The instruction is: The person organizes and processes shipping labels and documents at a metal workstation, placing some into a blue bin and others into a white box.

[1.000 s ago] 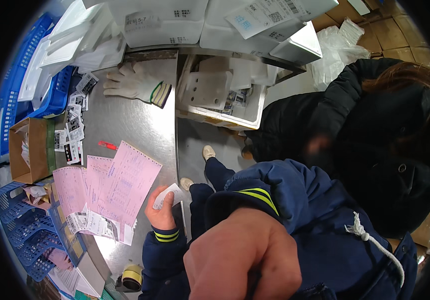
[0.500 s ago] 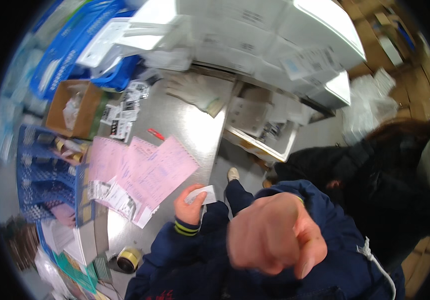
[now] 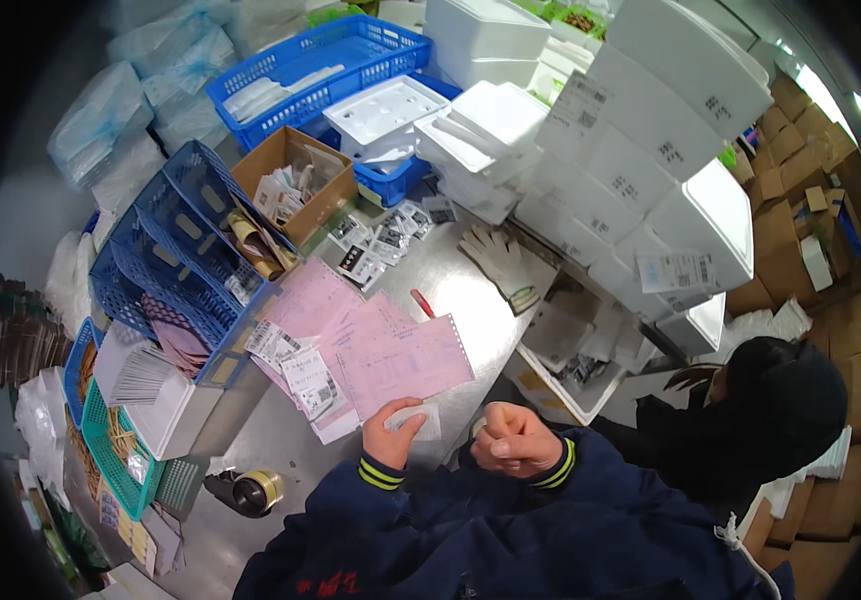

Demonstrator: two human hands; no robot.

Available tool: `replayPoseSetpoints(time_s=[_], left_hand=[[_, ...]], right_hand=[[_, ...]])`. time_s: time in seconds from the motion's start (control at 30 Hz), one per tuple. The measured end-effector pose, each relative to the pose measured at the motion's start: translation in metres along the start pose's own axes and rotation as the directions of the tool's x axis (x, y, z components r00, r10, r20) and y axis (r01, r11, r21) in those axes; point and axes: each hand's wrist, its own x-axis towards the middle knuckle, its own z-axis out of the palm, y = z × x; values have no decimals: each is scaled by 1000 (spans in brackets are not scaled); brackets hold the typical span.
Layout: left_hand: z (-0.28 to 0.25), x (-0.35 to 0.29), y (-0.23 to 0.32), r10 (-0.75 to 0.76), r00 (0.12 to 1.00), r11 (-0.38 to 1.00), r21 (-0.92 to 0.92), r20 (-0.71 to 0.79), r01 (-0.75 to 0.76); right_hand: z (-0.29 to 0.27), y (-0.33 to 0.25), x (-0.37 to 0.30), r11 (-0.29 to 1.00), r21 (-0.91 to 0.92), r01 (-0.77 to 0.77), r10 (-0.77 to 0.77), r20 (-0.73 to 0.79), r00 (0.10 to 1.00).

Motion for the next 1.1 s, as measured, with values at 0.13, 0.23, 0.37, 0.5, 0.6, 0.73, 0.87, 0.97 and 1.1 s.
replayPoseSetpoints(time_s=[0.13,0.23,0.37,0.5,0.6,0.73,0.87,0.97,1.1], left_hand=[[-19,0,12,22,998,999,29,-60,-20],[-33,2,9,-90,992,994,-68,-89,84],[-29,12,17,-35,991,998,-48,-130,29],[-10,30,11,50,998,995,89,-31,-47],[17,43,2,65,987,990,114,147,-83],[57,42,9,-105,917,994,10,384,109],[116,33,5,-100,768,991,130,633,22],[150,9,8,-111,713,993,107,693,50],[175,-22,-6,-101,686,993,112,721,29]], right_hand=[[8,3,37,996,-16,-87,87,0,996],[6,9,63,988,7,-152,152,23,988],[-17,6,74,989,9,-148,147,31,989],[-36,-11,43,997,-55,-52,42,-163,986],[-48,-14,-5,999,-48,-23,0,-436,900],[-51,-1,-73,989,-28,148,-131,-644,754],[-63,23,-152,921,-98,376,-312,-761,568],[-62,28,-191,879,-60,472,-327,-798,507],[-71,27,-231,839,-96,536,-371,-820,435]])
